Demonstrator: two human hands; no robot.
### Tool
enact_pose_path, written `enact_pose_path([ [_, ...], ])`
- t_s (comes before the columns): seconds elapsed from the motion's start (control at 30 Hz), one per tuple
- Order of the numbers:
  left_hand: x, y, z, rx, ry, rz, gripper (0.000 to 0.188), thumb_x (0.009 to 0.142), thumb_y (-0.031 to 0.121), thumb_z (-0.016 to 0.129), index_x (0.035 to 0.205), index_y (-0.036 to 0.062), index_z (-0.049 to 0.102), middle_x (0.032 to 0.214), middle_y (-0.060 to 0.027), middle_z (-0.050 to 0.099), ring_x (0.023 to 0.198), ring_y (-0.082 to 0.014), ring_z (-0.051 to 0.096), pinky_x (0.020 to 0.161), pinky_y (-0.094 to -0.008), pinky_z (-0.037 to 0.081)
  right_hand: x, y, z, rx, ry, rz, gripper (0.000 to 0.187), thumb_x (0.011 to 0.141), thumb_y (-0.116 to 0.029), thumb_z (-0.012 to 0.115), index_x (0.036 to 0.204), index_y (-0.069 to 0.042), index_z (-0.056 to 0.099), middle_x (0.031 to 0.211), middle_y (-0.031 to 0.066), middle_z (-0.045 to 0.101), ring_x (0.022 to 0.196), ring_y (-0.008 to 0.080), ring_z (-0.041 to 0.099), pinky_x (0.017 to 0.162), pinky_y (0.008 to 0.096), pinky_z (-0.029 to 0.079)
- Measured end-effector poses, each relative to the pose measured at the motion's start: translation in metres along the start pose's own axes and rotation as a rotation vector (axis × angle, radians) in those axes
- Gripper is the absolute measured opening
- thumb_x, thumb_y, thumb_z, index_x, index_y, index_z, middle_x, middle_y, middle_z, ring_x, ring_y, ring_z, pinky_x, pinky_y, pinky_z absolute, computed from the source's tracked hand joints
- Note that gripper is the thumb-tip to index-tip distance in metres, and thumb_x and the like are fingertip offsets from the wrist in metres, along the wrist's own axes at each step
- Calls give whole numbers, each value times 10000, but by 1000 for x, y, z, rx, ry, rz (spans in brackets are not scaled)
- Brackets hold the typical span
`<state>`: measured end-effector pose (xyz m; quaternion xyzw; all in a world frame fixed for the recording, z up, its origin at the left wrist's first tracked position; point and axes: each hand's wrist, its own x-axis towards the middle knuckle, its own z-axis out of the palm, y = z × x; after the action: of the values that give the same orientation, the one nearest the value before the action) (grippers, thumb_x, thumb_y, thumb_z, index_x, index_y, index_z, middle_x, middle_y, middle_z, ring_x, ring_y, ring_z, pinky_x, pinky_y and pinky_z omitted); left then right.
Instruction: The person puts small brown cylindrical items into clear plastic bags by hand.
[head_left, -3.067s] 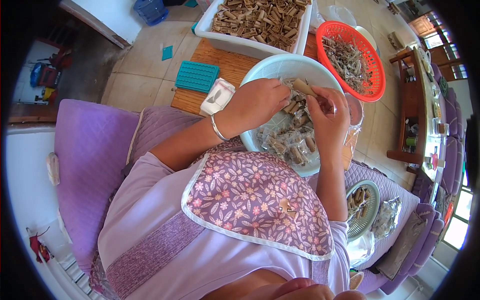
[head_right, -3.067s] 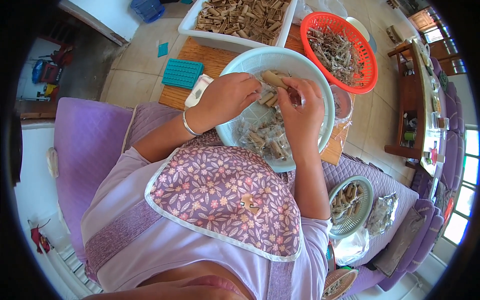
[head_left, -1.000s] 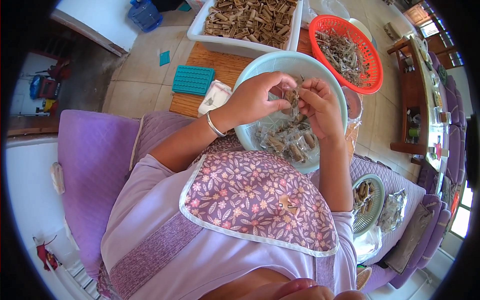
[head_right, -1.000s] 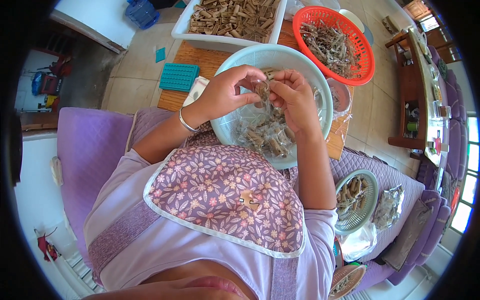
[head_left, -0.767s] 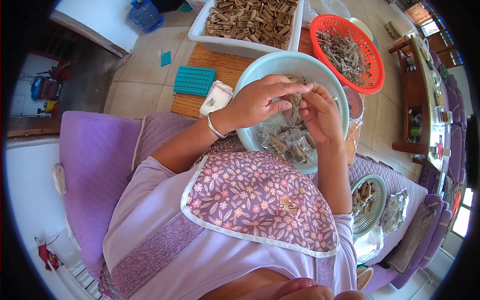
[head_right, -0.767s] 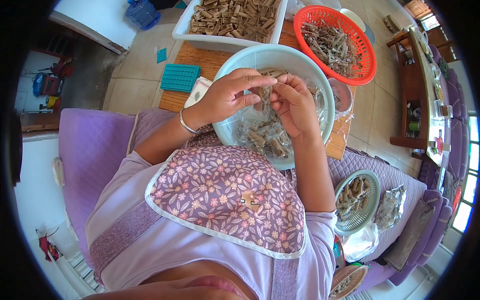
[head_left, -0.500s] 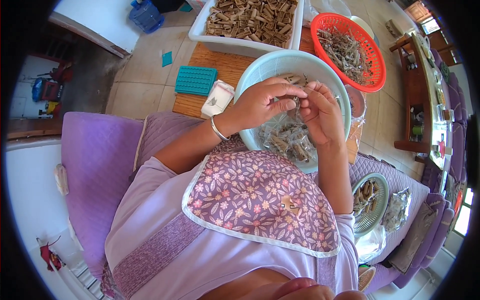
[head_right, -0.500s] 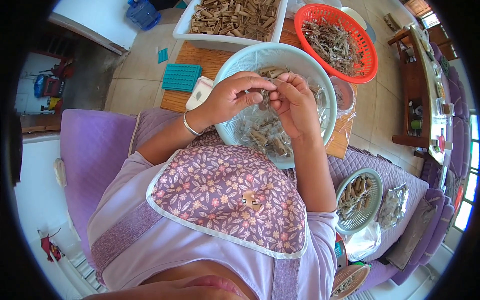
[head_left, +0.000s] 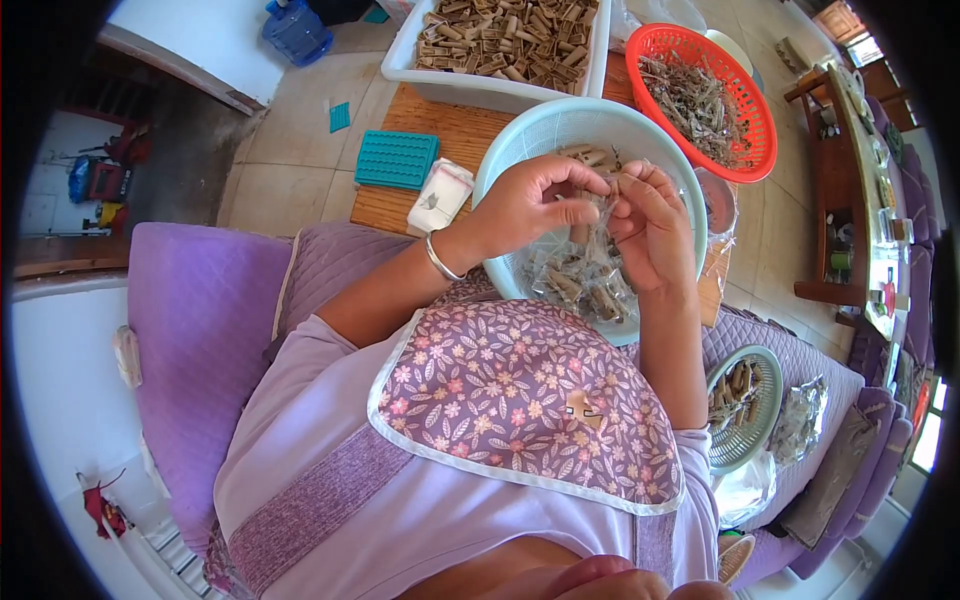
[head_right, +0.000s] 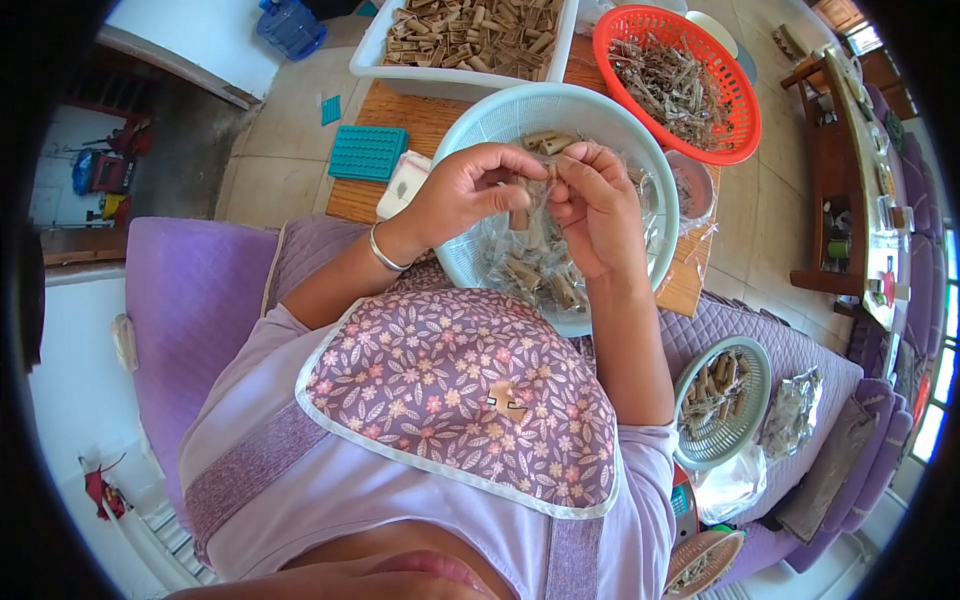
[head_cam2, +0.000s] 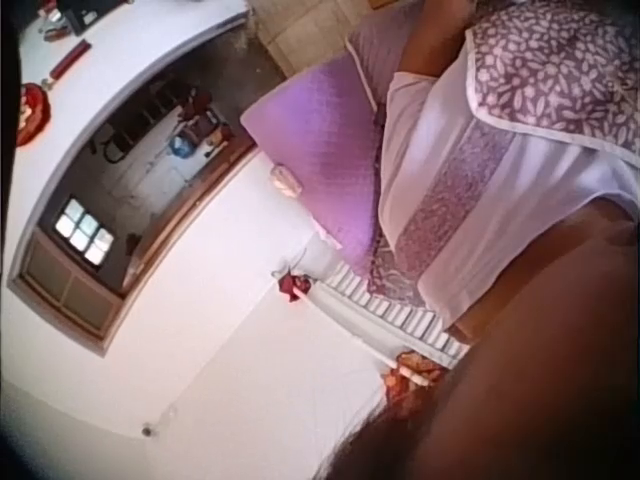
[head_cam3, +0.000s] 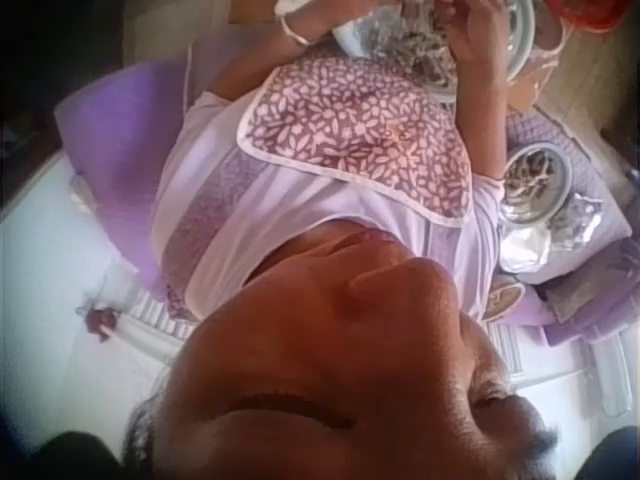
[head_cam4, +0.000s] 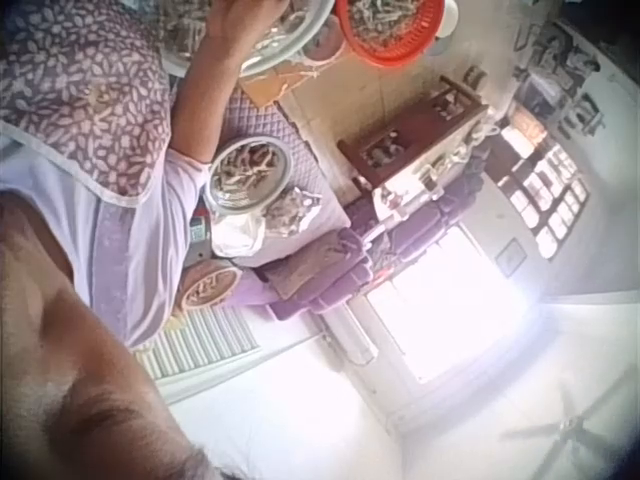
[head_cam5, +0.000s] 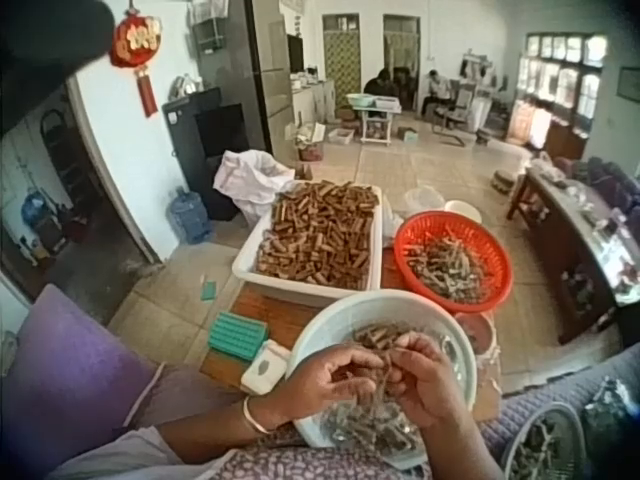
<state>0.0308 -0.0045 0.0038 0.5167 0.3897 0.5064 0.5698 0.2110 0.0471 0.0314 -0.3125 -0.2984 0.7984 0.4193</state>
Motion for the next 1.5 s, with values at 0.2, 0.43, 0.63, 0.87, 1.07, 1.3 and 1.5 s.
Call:
enact_pose_path([
  [0.2,-1,-5,-2,102,-50,63,288,859,25,678,1136,-7,609,1105,-68,620,936,-129,618,809,-269,530,4,5,-9,-52,-15,-40,84,912,-32,579,988,-47,546,786,27,598,617,84,555,523,192,429],
  [0.43,-3,2,0,17,18,44,522,854,38,687,1331,44,476,1156,-93,618,951,-134,612,796,-274,530,-1,-1,-6,-1115,96,-802,111,836,-10,654,944,-18,628,865,69,601,718,164,588,612,290,468],
  [0.63,-8,15,1,145,-1,-33,677,842,73,707,1430,83,372,1156,-101,640,910,-122,622,770,-269,525,-15,-14,21,-1467,-120,-939,160,728,6,703,880,-25,667,877,106,594,812,297,584,715,388,475],
  [0.87,-11,19,4,527,-13,83,797,778,13,711,1465,148,332,1085,-109,688,850,-163,677,731,-287,528,-8,-6,16,-1609,-153,-924,162,727,-21,693,883,-25,654,890,98,591,841,318,591,736,430,484],
  [1.07,-18,26,13,370,-155,-140,835,783,4,710,1487,126,276,1114,-120,676,842,-149,665,749,-283,530,6,-15,-1,-1655,2,-1036,122,754,-2,652,866,-16,606,906,124,608,805,295,611,690,399,517],
  [1.3,-16,6,8,50,-15,-156,732,827,25,706,1446,72,319,1182,-155,639,915,-116,629,777,-268,515,-21,-6,-26,-534,144,-348,156,804,124,507,773,-24,542,911,102,619,701,126,556,569,227,447],
  [1.5,-14,3,11,82,14,-118,610,814,58,738,1331,42,414,1163,-152,647,928,-122,627,816,-278,504,-31,22,-41,-561,13,-377,130,835,66,485,851,-20,581,864,48,559,744,98,497,663,223,398],
])
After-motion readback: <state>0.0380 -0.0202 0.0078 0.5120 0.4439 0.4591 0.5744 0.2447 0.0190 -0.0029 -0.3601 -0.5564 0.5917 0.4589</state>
